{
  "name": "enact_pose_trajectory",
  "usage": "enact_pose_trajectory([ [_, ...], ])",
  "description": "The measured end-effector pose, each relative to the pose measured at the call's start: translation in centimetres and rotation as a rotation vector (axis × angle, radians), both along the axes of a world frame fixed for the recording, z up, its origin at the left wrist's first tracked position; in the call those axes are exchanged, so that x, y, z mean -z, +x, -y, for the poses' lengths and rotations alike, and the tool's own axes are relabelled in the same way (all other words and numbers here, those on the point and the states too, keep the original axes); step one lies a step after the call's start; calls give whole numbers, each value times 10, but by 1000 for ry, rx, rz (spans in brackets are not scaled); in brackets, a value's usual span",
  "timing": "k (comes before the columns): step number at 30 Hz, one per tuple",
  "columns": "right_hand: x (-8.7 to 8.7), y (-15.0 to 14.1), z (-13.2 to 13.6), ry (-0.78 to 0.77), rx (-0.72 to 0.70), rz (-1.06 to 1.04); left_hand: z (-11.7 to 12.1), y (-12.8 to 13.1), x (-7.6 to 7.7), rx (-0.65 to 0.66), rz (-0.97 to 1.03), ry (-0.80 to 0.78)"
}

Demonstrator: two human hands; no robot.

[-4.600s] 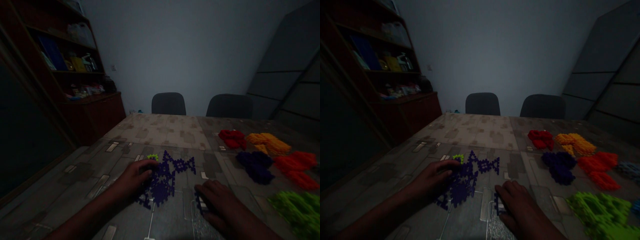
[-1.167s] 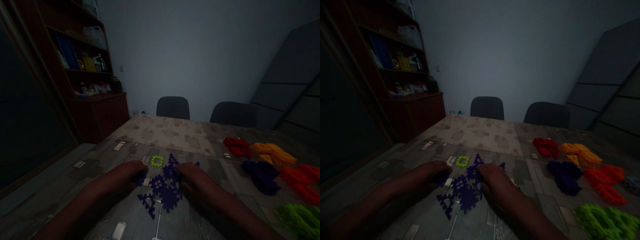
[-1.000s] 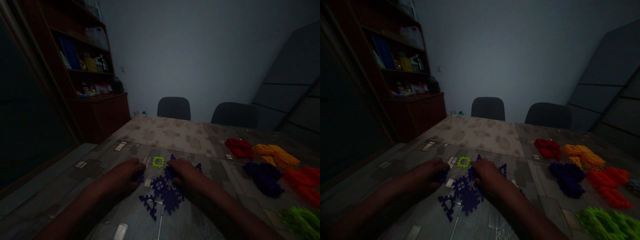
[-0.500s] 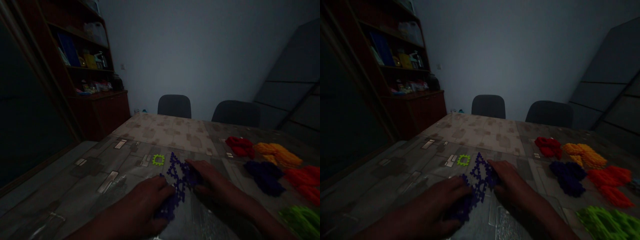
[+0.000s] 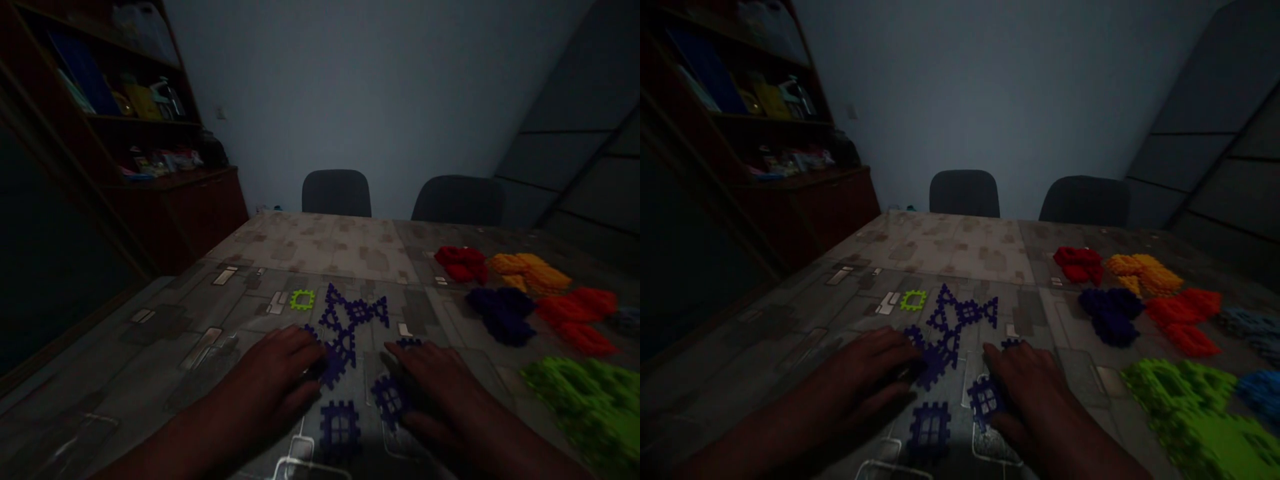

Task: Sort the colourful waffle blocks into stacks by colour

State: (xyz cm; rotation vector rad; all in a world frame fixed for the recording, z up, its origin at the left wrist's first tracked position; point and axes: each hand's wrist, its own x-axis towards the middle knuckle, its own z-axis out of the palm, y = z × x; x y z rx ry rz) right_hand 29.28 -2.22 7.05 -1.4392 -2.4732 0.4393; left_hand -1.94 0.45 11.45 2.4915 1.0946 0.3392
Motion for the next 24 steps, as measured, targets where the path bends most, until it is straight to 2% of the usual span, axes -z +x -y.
enact_pose_trajectory([
  [4, 20, -10, 2, 89, 53, 74, 3, 5, 3, 52, -68, -44],
  [10, 47, -27, 9, 243, 139, 192, 12, 21, 32, 134, -271, -29],
  [13, 52, -30, 10, 301, 164, 212, 13, 20, 34, 151, -263, -33],
  [15, 51, -29, 9, 285, 159, 205, 12, 14, 27, 101, -184, -42],
  [19, 38, -26, 5, 158, 45, 110, 0, -4, 13, -47, 8, 21],
  [24, 20, -44, 3, 156, -75, -31, -28, -22, 16, -111, 81, 56],
])
